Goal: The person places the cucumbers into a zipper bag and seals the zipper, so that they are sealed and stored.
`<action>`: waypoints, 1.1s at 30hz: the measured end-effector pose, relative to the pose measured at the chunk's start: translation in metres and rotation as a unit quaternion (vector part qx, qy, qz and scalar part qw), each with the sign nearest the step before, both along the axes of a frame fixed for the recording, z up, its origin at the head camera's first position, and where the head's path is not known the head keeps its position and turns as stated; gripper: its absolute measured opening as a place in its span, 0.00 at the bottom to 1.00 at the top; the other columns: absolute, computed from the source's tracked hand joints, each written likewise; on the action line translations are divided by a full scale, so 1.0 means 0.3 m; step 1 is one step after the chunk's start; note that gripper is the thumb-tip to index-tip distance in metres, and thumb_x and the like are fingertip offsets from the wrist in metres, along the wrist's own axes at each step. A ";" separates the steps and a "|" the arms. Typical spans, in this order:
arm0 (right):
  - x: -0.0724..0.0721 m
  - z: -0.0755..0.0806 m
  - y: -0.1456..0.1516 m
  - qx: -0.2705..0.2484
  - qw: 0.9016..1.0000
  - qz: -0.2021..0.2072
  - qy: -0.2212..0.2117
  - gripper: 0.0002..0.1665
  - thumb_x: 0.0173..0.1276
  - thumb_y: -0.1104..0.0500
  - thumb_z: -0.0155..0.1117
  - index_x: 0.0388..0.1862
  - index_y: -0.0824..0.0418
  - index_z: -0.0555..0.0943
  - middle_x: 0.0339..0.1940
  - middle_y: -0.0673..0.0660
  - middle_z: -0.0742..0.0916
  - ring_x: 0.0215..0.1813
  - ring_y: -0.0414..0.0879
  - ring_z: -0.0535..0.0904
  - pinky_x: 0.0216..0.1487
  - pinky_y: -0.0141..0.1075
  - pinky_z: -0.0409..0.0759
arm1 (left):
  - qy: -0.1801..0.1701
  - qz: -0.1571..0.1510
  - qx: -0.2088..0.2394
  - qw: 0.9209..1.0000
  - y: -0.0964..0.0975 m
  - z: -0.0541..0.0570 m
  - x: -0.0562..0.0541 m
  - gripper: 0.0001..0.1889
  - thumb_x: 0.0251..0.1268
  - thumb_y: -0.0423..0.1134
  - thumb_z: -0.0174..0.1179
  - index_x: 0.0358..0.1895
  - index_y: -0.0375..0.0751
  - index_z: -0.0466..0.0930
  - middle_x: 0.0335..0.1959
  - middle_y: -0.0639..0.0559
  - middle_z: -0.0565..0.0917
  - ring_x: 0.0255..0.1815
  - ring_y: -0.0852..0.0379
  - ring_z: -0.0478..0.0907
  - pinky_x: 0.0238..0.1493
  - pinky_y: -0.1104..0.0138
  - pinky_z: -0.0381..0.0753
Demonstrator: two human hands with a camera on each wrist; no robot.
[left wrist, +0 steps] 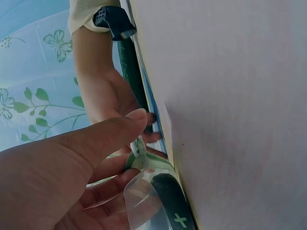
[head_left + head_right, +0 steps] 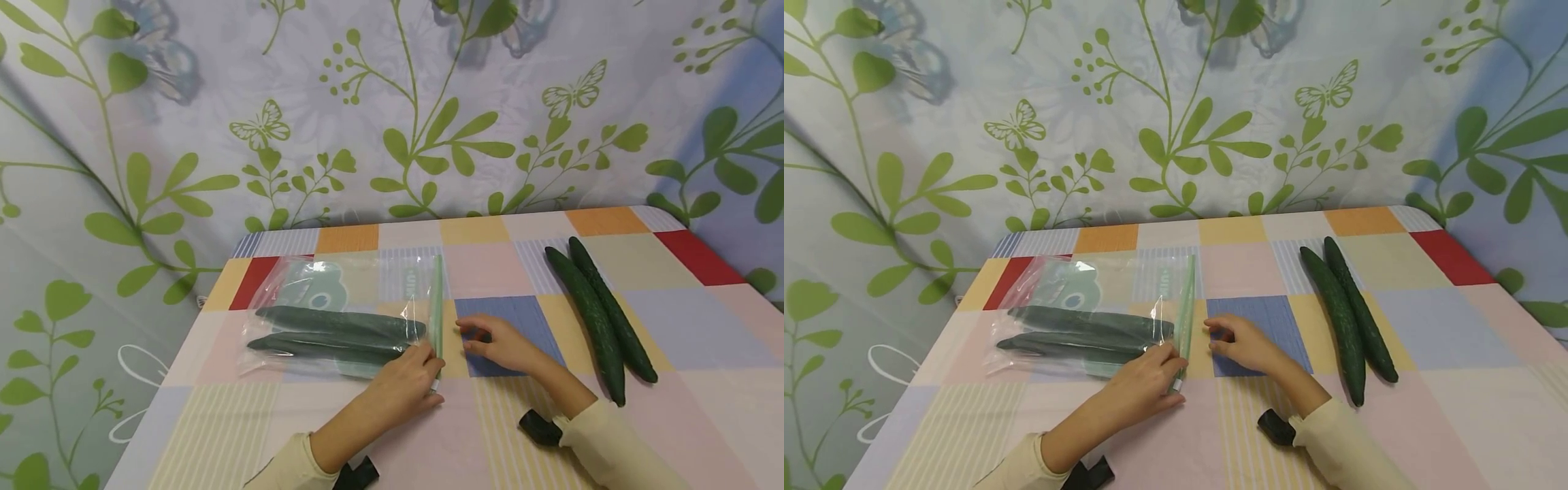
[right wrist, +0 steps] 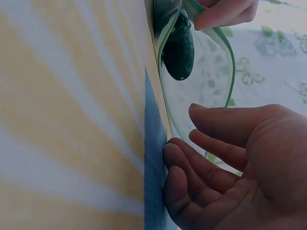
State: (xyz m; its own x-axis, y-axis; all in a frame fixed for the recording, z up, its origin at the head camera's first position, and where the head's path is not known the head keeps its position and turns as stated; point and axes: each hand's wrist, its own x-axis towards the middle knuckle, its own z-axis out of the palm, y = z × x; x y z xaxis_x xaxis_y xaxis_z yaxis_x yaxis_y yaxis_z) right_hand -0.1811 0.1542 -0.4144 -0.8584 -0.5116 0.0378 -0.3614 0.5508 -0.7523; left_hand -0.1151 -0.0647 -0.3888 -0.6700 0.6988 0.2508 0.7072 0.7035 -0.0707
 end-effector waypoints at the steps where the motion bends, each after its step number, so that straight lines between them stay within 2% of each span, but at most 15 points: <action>1: 0.005 0.002 0.009 0.001 1.000 -0.003 -0.001 0.25 0.62 0.61 0.60 0.57 0.69 0.72 0.49 0.65 0.80 0.42 0.50 0.79 0.40 0.37 0.77 | 0.001 0.000 0.000 1.000 0.000 -0.001 0.000 0.23 0.46 0.53 0.67 0.44 0.44 0.79 0.37 0.55 0.70 0.35 0.63 0.70 0.32 0.80 0.73; 6: 0.036 0.018 0.053 0.010 1.000 -0.022 0.001 0.27 0.62 0.59 0.61 0.58 0.70 0.70 0.50 0.66 0.80 0.41 0.50 0.79 0.38 0.36 0.77 | -0.007 0.007 -0.003 1.000 0.001 -0.004 0.001 0.23 0.47 0.53 0.67 0.44 0.44 0.79 0.36 0.56 0.69 0.35 0.63 0.70 0.33 0.79 0.73; 11: 0.074 0.032 0.112 0.031 0.998 -0.059 -0.016 0.30 0.63 0.56 0.60 0.61 0.67 0.68 0.52 0.65 0.79 0.43 0.48 0.78 0.35 0.32 0.76 | -0.020 0.014 0.000 1.000 -0.001 -0.002 0.002 0.23 0.47 0.52 0.67 0.45 0.43 0.79 0.36 0.56 0.69 0.36 0.63 0.70 0.32 0.79 0.73; 19: 0.119 0.052 0.179 0.067 0.991 -0.110 0.020 0.30 0.61 0.57 0.61 0.60 0.68 0.69 0.50 0.65 0.80 0.42 0.50 0.78 0.30 0.31 0.75 | -0.028 0.017 0.003 0.999 -0.005 0.000 0.004 0.23 0.47 0.52 0.67 0.45 0.43 0.79 0.36 0.55 0.69 0.36 0.63 0.70 0.30 0.79 0.74; 25: 0.136 0.079 0.226 0.086 0.981 -0.170 0.037 0.30 0.63 0.57 0.60 0.61 0.69 0.67 0.50 0.68 0.79 0.43 0.57 0.78 0.31 0.40 0.77 | -0.033 0.019 0.003 0.999 -0.001 0.005 0.008 0.23 0.47 0.52 0.67 0.45 0.43 0.79 0.35 0.56 0.68 0.35 0.63 0.69 0.30 0.79 0.73; 29: 0.144 0.102 0.262 0.117 0.969 -0.213 0.043 0.31 0.64 0.55 0.59 0.61 0.71 0.66 0.48 0.69 0.79 0.41 0.57 0.78 0.28 0.39 0.75 | -0.029 0.016 0.006 0.999 0.001 0.003 0.006 0.23 0.46 0.52 0.67 0.44 0.43 0.79 0.35 0.56 0.68 0.35 0.63 0.69 0.30 0.78 0.73; 33: 0.141 0.120 0.306 0.149 0.960 -0.232 0.045 0.33 0.65 0.53 0.58 0.60 0.74 0.65 0.44 0.70 0.80 0.39 0.58 0.77 0.30 0.42 0.74 | -0.025 0.012 0.005 1.000 0.001 0.002 0.005 0.23 0.46 0.52 0.67 0.44 0.43 0.79 0.35 0.56 0.68 0.34 0.63 0.69 0.30 0.79 0.73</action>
